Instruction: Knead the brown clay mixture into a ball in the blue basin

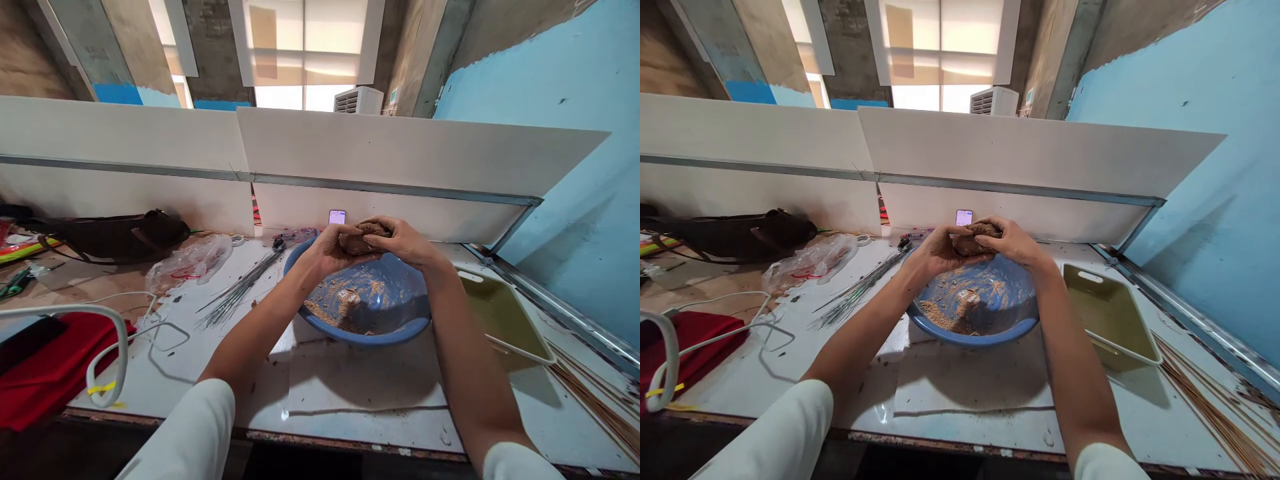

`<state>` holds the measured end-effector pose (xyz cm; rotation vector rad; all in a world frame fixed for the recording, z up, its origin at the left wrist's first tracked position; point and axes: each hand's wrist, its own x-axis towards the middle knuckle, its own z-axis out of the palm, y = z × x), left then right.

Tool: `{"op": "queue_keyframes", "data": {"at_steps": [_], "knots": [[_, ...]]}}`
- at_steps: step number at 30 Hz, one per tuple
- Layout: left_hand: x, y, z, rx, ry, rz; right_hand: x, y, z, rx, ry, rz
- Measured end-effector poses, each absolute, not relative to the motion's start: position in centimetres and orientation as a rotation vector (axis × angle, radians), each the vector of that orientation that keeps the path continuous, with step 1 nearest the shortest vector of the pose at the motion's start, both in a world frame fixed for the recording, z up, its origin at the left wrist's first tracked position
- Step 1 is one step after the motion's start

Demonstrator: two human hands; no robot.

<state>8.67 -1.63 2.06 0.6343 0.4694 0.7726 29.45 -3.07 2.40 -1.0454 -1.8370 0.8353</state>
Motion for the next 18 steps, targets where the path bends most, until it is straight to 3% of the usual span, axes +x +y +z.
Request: {"op": "queue_keyframes", "data": {"at_steps": [6,12,18], "knots": [[8.6,-1.6,2.1,0.663,0.503,0.757,29.4,-3.4,2.4,-1.014,-1.901,0.822],[9.0,-2.1,2.5,0.649,0.519,0.762,29.0,-2.9,2.0,-1.009,-1.656,1.188],[9.3,-2.7,2.4,0.803,0.532,0.774,28.7,-1.3,1.0,-1.204,-1.723,0.852]]}}
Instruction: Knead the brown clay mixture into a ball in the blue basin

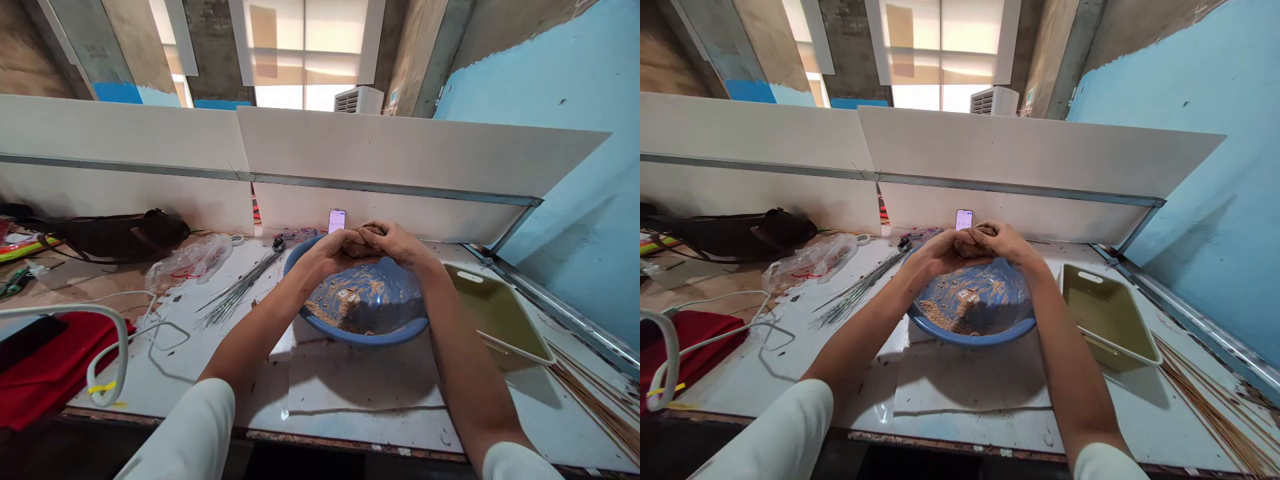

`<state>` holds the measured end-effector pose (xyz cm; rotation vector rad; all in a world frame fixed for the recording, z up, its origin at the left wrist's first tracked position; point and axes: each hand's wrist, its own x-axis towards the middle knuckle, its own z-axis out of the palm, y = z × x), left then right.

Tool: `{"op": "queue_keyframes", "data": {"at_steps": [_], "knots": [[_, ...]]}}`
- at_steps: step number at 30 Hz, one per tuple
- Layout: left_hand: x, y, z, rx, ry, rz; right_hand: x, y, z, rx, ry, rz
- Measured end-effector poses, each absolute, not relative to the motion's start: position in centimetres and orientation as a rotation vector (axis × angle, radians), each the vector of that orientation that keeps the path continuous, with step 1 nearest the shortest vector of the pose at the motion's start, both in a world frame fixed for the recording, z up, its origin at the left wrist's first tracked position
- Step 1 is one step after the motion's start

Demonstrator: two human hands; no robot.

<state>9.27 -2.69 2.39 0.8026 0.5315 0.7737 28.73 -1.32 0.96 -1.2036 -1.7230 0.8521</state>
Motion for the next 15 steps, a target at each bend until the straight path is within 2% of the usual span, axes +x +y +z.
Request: {"op": "queue_keyframes", "data": {"at_steps": [10,15], "knots": [[8.9,-2.3,2.5,0.743,0.517,0.828,29.2,-3.4,2.3,-1.029,-1.831,0.901],[9.1,-1.9,2.4,0.678,0.615,0.831,28.7,-3.7,2.2,-0.931,-1.713,1.175]]}}
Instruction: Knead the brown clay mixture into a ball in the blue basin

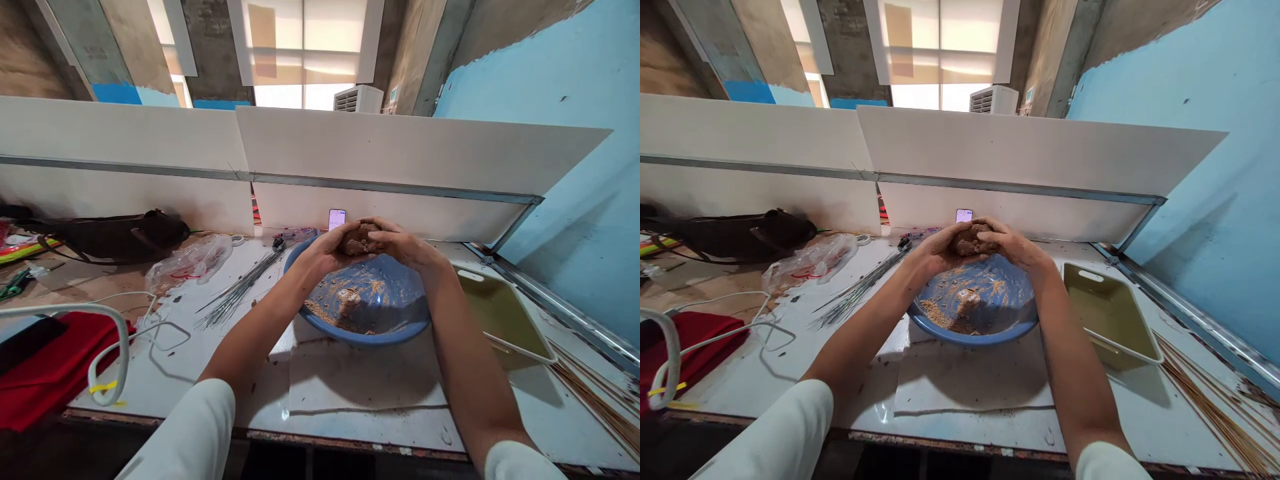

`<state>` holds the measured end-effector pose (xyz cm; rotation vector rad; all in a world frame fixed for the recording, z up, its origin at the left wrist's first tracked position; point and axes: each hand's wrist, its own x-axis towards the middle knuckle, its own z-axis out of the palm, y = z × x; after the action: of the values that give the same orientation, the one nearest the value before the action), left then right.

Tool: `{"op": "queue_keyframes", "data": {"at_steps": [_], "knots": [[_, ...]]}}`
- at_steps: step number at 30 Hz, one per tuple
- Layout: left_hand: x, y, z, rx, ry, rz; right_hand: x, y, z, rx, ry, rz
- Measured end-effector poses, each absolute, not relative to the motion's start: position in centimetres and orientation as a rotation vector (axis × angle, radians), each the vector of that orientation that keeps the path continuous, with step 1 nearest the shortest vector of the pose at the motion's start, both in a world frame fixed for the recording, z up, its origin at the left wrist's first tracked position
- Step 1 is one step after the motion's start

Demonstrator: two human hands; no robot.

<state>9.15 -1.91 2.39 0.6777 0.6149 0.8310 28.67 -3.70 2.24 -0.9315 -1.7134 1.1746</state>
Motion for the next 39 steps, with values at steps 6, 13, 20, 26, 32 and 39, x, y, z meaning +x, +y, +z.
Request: {"op": "queue_keyframes", "data": {"at_steps": [6,13,20,26,32,39], "knots": [[9.4,-1.6,2.2,0.670,0.599,0.852,28.9,-2.7,1.8,-1.031,-1.888,0.766],[9.2,-1.4,2.1,0.750,0.620,0.693,29.4,-2.6,2.1,-1.127,-1.929,0.527],[8.7,-0.3,2.0,0.611,0.602,0.774,29.2,-2.4,1.5,-1.174,-1.965,0.531],[7.4,1.6,2.3,0.504,0.650,0.890,29.3,-1.1,0.4,-1.174,-2.030,0.425],[6.7,2.3,2.0,0.407,0.671,0.932,29.7,-0.1,-1.4,-1.628,-1.966,0.541],[6.7,3.0,1.8,0.400,0.677,0.968,29.0,2.7,-0.8,-2.051,-2.596,0.477]]}}
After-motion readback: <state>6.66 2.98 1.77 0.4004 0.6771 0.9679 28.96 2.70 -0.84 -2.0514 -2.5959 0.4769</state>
